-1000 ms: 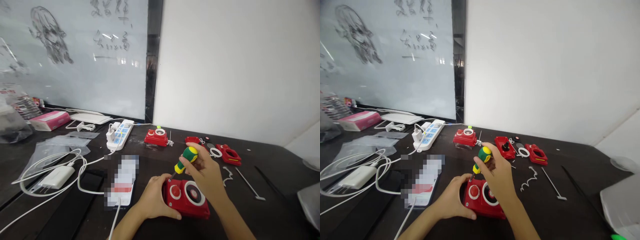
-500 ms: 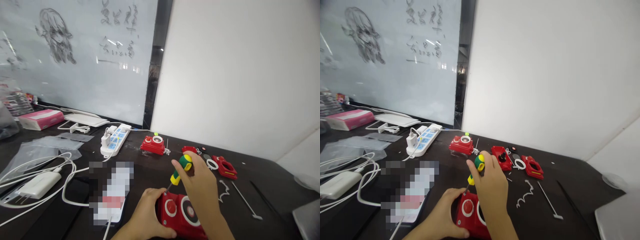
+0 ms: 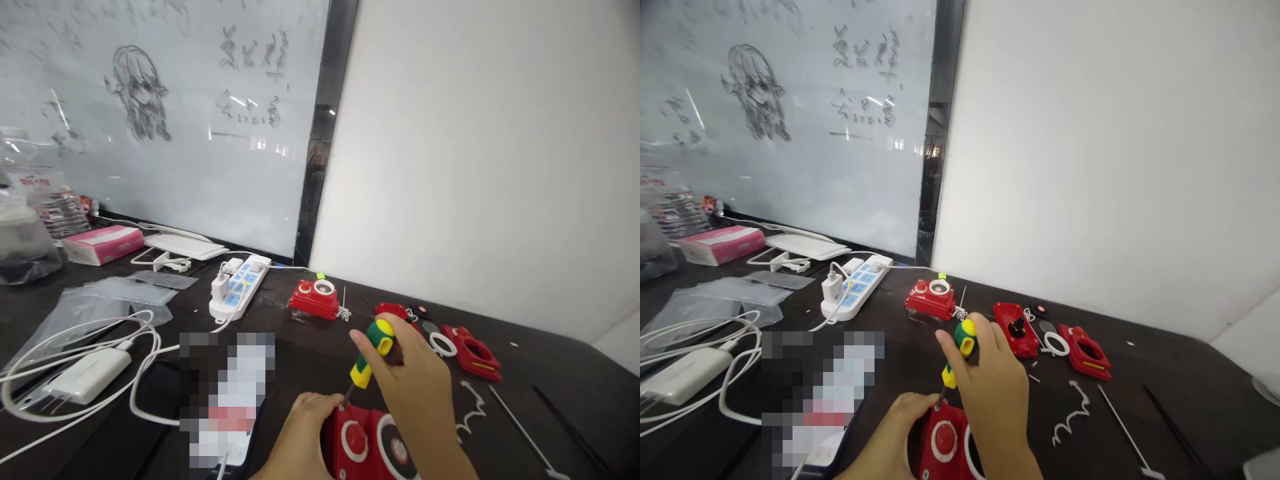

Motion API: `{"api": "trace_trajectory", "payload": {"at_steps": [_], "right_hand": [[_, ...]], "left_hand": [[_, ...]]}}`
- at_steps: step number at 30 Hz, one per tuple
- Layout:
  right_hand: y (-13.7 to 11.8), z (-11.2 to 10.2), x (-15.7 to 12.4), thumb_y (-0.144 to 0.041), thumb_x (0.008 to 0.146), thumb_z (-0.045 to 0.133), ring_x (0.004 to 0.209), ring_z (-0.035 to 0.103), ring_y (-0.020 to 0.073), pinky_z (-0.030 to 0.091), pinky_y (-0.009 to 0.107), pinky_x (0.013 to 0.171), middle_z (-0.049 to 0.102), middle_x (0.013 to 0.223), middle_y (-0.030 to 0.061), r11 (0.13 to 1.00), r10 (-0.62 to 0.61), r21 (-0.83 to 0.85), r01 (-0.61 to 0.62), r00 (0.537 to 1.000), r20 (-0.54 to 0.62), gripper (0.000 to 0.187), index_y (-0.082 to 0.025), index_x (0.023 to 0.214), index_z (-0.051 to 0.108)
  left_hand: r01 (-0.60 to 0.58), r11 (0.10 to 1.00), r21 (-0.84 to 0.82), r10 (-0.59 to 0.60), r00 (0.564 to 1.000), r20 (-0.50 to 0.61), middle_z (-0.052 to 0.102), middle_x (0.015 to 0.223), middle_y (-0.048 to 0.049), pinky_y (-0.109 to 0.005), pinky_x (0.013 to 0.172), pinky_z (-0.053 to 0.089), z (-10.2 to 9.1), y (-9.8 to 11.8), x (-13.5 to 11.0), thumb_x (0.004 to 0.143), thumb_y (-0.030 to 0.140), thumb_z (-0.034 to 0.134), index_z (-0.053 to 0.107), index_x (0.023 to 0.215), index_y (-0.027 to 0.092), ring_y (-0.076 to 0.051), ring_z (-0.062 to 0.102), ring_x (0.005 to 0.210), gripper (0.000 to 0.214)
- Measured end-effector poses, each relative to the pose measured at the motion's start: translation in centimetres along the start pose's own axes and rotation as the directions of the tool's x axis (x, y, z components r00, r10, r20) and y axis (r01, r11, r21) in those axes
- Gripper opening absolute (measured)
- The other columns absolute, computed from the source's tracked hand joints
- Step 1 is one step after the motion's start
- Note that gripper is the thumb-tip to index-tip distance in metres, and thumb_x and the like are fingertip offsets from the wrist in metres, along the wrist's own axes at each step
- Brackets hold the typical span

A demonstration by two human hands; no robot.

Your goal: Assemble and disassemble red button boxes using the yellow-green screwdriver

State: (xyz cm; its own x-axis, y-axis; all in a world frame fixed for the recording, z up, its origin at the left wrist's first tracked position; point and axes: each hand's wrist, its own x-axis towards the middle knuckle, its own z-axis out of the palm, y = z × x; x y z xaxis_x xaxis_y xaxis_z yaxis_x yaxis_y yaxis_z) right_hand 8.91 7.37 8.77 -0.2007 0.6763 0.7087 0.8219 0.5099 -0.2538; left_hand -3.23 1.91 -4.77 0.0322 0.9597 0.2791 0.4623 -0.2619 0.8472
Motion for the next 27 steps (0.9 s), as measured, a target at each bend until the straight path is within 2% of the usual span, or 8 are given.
{"api": "trace_trajectory", "payload": {"at_steps": [4, 6, 10, 16, 19, 22, 25, 27], "right_hand": [[-0.1, 0.3, 0.0, -0.047, 0.080, 0.051, 0.064, 0.062, 0.0181, 0.045, 0.027, 0.055, 0.066, 0.085, 0.0080, 0.998, -0.037, 0.039, 0.039, 0.998, -0.053, 0.035, -0.018, 0.098, 0.057], [-0.2, 0.3, 0.0, -0.043, 0.078, 0.054, 0.068, 0.062, 0.0191, 0.046, 0.029, 0.058, 0.066, 0.086, 0.0073, 0.996, 0.016, 0.087, -0.013, 0.999, -0.038, 0.033, -0.019, 0.101, 0.056], [-0.1, 0.0, 0.3, -0.040, 0.074, 0.060, 0.059, 0.059, 0.0152, 0.046, 0.026, 0.053, 0.065, 0.077, 0.0023, 0.899, 0.166, 0.386, -0.209, 0.976, 0.141, 0.030, -0.021, 0.095, 0.050], [0.1, -1.2, 0.7, -0.034, 0.076, 0.055, 0.053, 0.054, 0.0125, 0.040, 0.023, 0.045, 0.062, 0.073, 0.0013, 0.863, 0.053, 0.475, -0.174, 0.965, 0.257, 0.017, -0.022, 0.087, 0.049], [-0.2, -1.2, 0.4, -0.034, 0.079, 0.053, 0.051, 0.054, 0.0125, 0.042, 0.025, 0.048, 0.061, 0.069, -0.0004, 0.949, 0.038, 0.298, -0.099, 0.978, 0.203, 0.017, -0.022, 0.090, 0.051], [-0.6, -0.6, -0.1, -0.042, 0.078, 0.055, 0.061, 0.060, 0.0155, 0.044, 0.026, 0.051, 0.063, 0.078, 0.0023, 0.992, -0.042, 0.124, 0.035, 0.998, 0.052, 0.027, -0.020, 0.095, 0.055], [-0.7, 0.0, -0.5, -0.040, 0.077, 0.059, 0.065, 0.062, 0.0146, 0.047, 0.024, 0.054, 0.065, 0.081, 0.0021, 0.985, -0.107, 0.129, 0.117, 0.990, -0.088, 0.032, -0.021, 0.102, 0.056], [-0.7, 0.3, -0.8, -0.037, 0.075, 0.062, 0.061, 0.063, 0.0133, 0.049, 0.023, 0.054, 0.066, 0.078, 0.0003, 0.974, -0.026, 0.221, 0.045, 0.996, -0.088, 0.039, -0.023, 0.110, 0.052]], "left_hand": [[0.090, 0.995, -0.033, -0.090, 0.996, 0.014, 0.059, 0.109, -0.0165, -0.049, 0.089, 0.041, 0.0, 0.8, -0.5, 0.034, 0.040, 0.079, 0.055, 0.116, 0.011, -0.034, 0.052, 0.100, 0.090], [0.144, 0.989, -0.035, -0.143, 0.989, 0.027, 0.056, 0.110, -0.0175, -0.049, 0.092, 0.039, -0.1, 1.4, -0.6, 0.034, 0.038, 0.081, 0.053, 0.116, 0.008, -0.035, 0.050, 0.102, 0.092], [0.198, 0.980, -0.012, -0.198, 0.979, 0.056, 0.054, 0.112, -0.0158, -0.047, 0.095, 0.037, -0.5, 2.2, -0.7, 0.034, 0.032, 0.081, 0.052, 0.118, 0.009, -0.033, 0.048, 0.104, 0.091], [0.199, 0.980, 0.023, -0.200, 0.976, 0.082, 0.055, 0.113, -0.0143, -0.048, 0.096, 0.036, -0.9, 2.7, -0.5, 0.035, 0.033, 0.081, 0.053, 0.118, 0.011, -0.033, 0.047, 0.105, 0.090], [0.213, 0.977, 0.025, -0.215, 0.973, 0.085, 0.055, 0.114, -0.0148, -0.049, 0.096, 0.036, -1.0, 2.6, -0.5, 0.034, 0.034, 0.081, 0.053, 0.118, 0.011, -0.034, 0.047, 0.106, 0.092], [0.214, 0.977, 0.021, -0.215, 0.974, 0.078, 0.054, 0.115, -0.0154, -0.050, 0.097, 0.034, -1.0, 2.5, -0.5, 0.034, 0.035, 0.082, 0.053, 0.119, 0.011, -0.035, 0.046, 0.108, 0.093], [0.209, 0.978, 0.005, -0.209, 0.975, 0.080, 0.054, 0.116, -0.0160, -0.049, 0.097, 0.033, -1.0, 2.5, -0.6, 0.033, 0.036, 0.083, 0.052, 0.120, 0.010, -0.034, 0.046, 0.108, 0.096], [0.207, 0.978, 0.002, -0.206, 0.975, 0.085, 0.054, 0.116, -0.0167, -0.049, 0.097, 0.034, -1.0, 2.6, -0.5, 0.033, 0.036, 0.084, 0.052, 0.120, 0.008, -0.034, 0.046, 0.108, 0.097]]}}
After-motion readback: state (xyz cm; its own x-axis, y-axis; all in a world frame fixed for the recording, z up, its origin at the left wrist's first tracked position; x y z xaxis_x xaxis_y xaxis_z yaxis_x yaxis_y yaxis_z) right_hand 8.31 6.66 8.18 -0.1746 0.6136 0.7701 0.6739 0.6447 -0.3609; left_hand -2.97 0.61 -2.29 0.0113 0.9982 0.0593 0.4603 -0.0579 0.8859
